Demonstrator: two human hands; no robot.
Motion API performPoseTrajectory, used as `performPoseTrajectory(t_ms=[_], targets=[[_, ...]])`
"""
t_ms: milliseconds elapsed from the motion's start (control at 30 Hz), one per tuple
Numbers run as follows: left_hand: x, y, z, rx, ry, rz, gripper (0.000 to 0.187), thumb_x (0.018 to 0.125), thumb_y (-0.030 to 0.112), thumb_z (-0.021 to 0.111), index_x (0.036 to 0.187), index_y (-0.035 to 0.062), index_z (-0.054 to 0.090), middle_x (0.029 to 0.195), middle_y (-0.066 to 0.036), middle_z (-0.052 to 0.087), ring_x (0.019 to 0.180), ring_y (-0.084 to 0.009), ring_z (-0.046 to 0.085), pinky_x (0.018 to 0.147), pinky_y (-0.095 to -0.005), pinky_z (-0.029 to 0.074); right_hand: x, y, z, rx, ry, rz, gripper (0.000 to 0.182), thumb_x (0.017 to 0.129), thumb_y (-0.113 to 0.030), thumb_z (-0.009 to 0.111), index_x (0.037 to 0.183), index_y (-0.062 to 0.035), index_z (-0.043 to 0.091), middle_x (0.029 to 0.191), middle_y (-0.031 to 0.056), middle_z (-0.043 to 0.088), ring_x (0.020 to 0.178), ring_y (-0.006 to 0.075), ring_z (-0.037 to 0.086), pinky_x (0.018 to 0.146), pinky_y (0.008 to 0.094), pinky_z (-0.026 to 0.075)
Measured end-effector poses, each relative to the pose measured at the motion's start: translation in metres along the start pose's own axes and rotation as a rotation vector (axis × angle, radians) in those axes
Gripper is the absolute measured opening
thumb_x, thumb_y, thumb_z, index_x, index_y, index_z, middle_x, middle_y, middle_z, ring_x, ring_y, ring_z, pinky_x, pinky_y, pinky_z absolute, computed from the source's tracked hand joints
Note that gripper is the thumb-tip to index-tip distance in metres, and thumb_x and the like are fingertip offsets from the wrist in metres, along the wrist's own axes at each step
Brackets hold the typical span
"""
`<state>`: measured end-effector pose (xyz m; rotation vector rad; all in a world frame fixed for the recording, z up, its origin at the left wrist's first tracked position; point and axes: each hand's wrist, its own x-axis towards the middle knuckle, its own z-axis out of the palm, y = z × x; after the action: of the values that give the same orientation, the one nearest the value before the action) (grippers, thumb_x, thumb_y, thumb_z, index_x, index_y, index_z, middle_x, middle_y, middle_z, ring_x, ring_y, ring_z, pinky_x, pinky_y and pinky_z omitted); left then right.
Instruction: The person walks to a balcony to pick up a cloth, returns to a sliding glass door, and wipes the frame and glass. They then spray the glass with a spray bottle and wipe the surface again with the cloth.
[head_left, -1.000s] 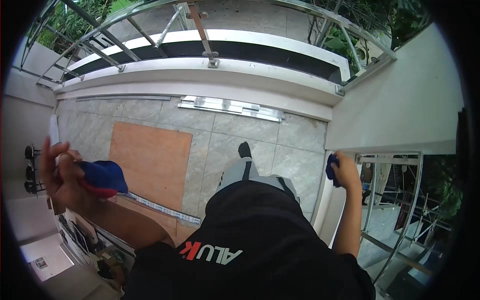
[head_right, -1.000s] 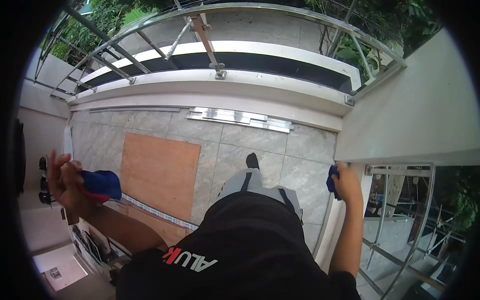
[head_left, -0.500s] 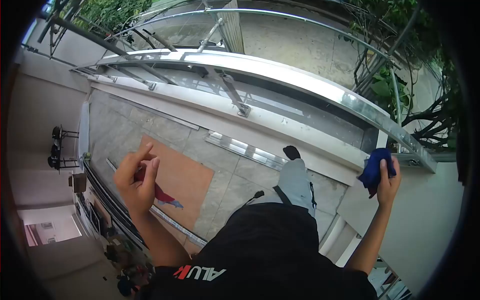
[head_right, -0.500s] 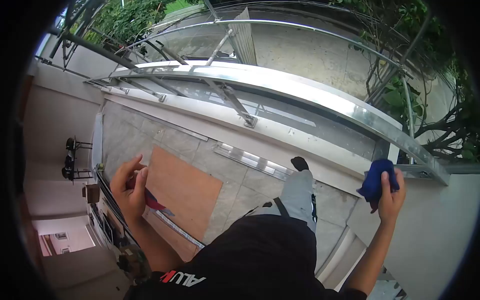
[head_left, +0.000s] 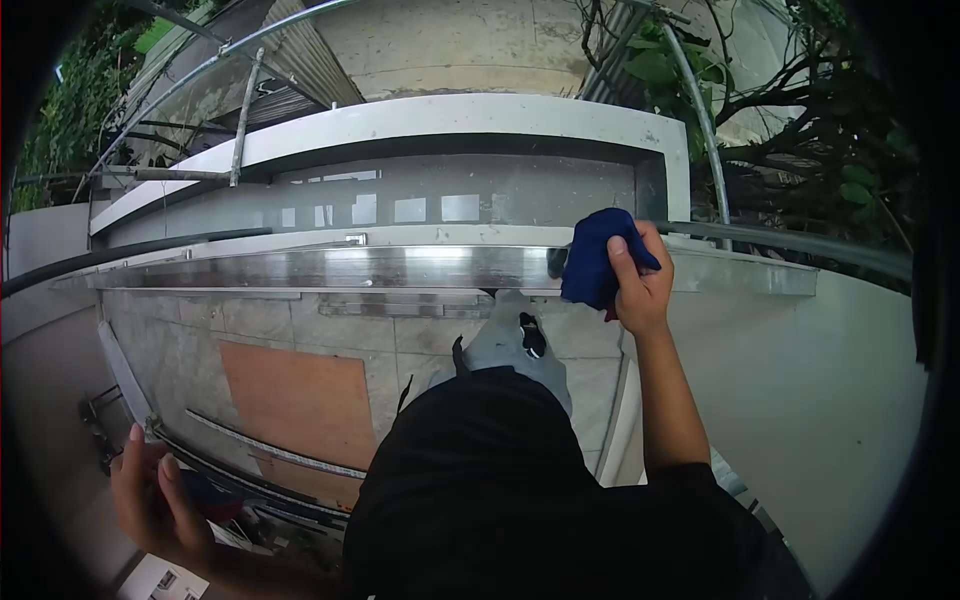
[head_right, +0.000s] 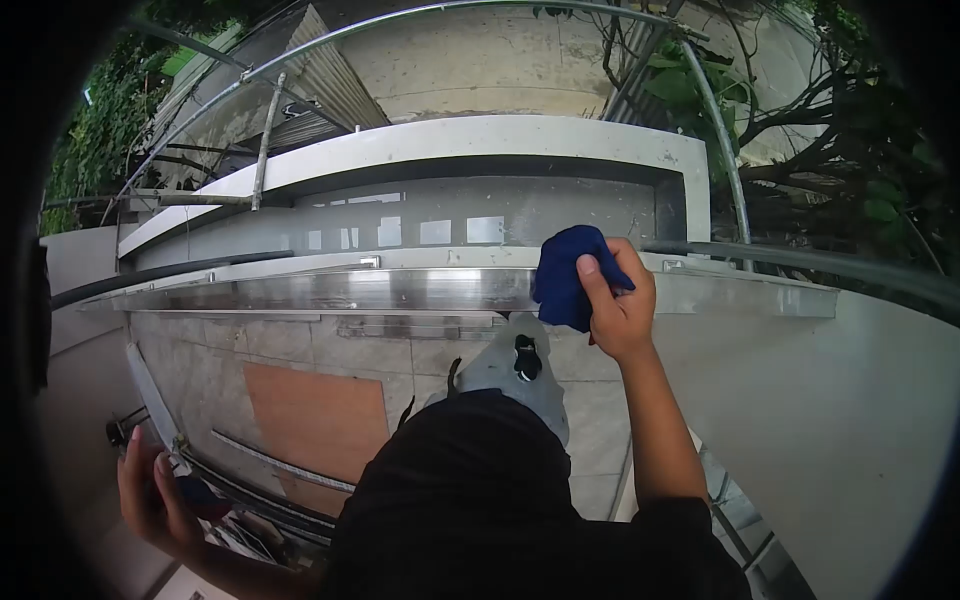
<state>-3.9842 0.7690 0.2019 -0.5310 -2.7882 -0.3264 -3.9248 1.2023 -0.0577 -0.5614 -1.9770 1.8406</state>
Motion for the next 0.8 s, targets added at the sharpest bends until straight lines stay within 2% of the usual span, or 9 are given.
performPoseTrajectory(t_ms=[100, 200, 333, 400, 533, 567, 667, 733, 800], targets=[[0.029, 0.019, 0.022, 0.003, -0.121, 0.084, 0.036, 0.087, -0.001, 0.064, 0.122, -0.0058, 0.065, 0.081, -0.013, 0.063, 0.064, -0.0159, 0.055, 0.056, -0.0247, 0.039, 0.002, 0.002, -0.008, -0.034, 0.026, -0.087, 0.018, 0.099, -0.018, 0.062, 0.100, 0.0005, 0.061, 0.078, 0.0012, 0.065, 0.068, 0.0061, 0.055, 0.063, 0.0227, 0.045], [0.053, 0.036, 0.052, -0.062, -0.175, -0.004, 0.032, 0.084, 0.001, 0.069, 0.116, -0.0018, 0.069, 0.077, -0.009, 0.062, 0.061, -0.0148, 0.053, 0.055, -0.0277, 0.039, 0.005, -0.002, -0.016, -0.151, -0.072, -0.081, 0.016, 0.098, -0.014, 0.062, 0.099, 0.0015, 0.061, 0.074, 0.0022, 0.065, 0.064, 0.0069, 0.055, 0.060, 0.0234, 0.045], [0.068, 0.060, 0.084, -0.120, -0.348, -0.152, 0.033, 0.081, 0.002, 0.072, 0.114, 0.0028, 0.070, 0.074, -0.007, 0.063, 0.058, -0.0143, 0.054, 0.052, -0.0275, 0.040, 0.019, -0.006, -0.032, -0.118, -0.164, 0.005, 0.016, 0.096, -0.013, 0.062, 0.098, 0.0026, 0.062, 0.074, 0.0042, 0.066, 0.062, 0.0082, 0.057, 0.060, 0.0247, 0.046], [0.059, 0.060, 0.102, -0.167, -0.488, -0.198, 0.036, 0.082, 0.004, 0.073, 0.118, 0.0052, 0.070, 0.074, -0.007, 0.064, 0.057, -0.0137, 0.054, 0.052, -0.0277, 0.041, 0.022, -0.009, -0.044, -0.150, -0.193, -0.008, 0.016, 0.096, -0.013, 0.062, 0.098, 0.0026, 0.062, 0.074, 0.0047, 0.066, 0.062, 0.0086, 0.057, 0.059, 0.0251, 0.047], [0.034, 0.065, 0.140, -0.277, -0.645, -0.320, 0.054, 0.083, 0.006, 0.073, 0.135, 0.0140, 0.062, 0.075, -0.008, 0.066, 0.056, -0.0157, 0.055, 0.055, -0.0291, 0.044, 0.026, 0.000, -0.051, -0.269, -0.189, -0.181, 0.014, 0.093, -0.010, 0.063, 0.096, 0.0031, 0.064, 0.075, 0.0108, 0.067, 0.061, 0.0157, 0.062, 0.060, 0.0279, 0.048], [0.029, 0.065, 0.148, -0.301, -0.682, -0.357, 0.058, 0.084, 0.006, 0.072, 0.139, 0.0160, 0.059, 0.075, -0.008, 0.066, 0.056, -0.0162, 0.055, 0.056, -0.0294, 0.045, 0.025, 0.001, -0.052, -0.248, -0.192, -0.167, 0.013, 0.092, -0.009, 0.063, 0.096, 0.0033, 0.064, 0.075, 0.0130, 0.067, 0.061, 0.0197, 0.063, 0.060, 0.0302, 0.049], [0.033, 0.074, 0.162, -0.354, -0.743, -0.437, 0.061, 0.087, 0.011, 0.071, 0.144, 0.0215, 0.054, 0.074, -0.012, 0.064, 0.063, -0.0258, 0.064, 0.061, -0.0359, 0.051, 0.022, 0.004, -0.055, -0.256, -0.187, -0.096, 0.013, 0.092, -0.009, 0.062, 0.096, 0.0035, 0.064, 0.078, 0.0129, 0.069, 0.064, 0.0195, 0.065, 0.063, 0.0309, 0.051], [0.038, 0.074, 0.166, -0.351, -0.770, -0.367, 0.060, 0.087, 0.012, 0.070, 0.144, 0.0218, 0.054, 0.077, -0.013, 0.065, 0.065, -0.0287, 0.064, 0.065, -0.0384, 0.051, 0.026, 0.004, -0.046, -0.201, -0.181, -0.206, 0.014, 0.093, -0.010, 0.060, 0.096, 0.0042, 0.064, 0.080, 0.0134, 0.070, 0.067, 0.0195, 0.067, 0.067, 0.0316, 0.053], [0.049, 0.065, 0.157, -0.328, -0.747, -0.337, 0.058, 0.088, 0.013, 0.069, 0.144, 0.0221, 0.054, 0.079, -0.014, 0.066, 0.069, -0.0313, 0.065, 0.067, -0.0406, 0.051, 0.020, 0.017, -0.046, -0.132, -0.162, -0.171, 0.016, 0.095, -0.011, 0.058, 0.096, 0.0051, 0.062, 0.081, 0.0140, 0.071, 0.068, 0.0192, 0.068, 0.068, 0.0317, 0.054]])
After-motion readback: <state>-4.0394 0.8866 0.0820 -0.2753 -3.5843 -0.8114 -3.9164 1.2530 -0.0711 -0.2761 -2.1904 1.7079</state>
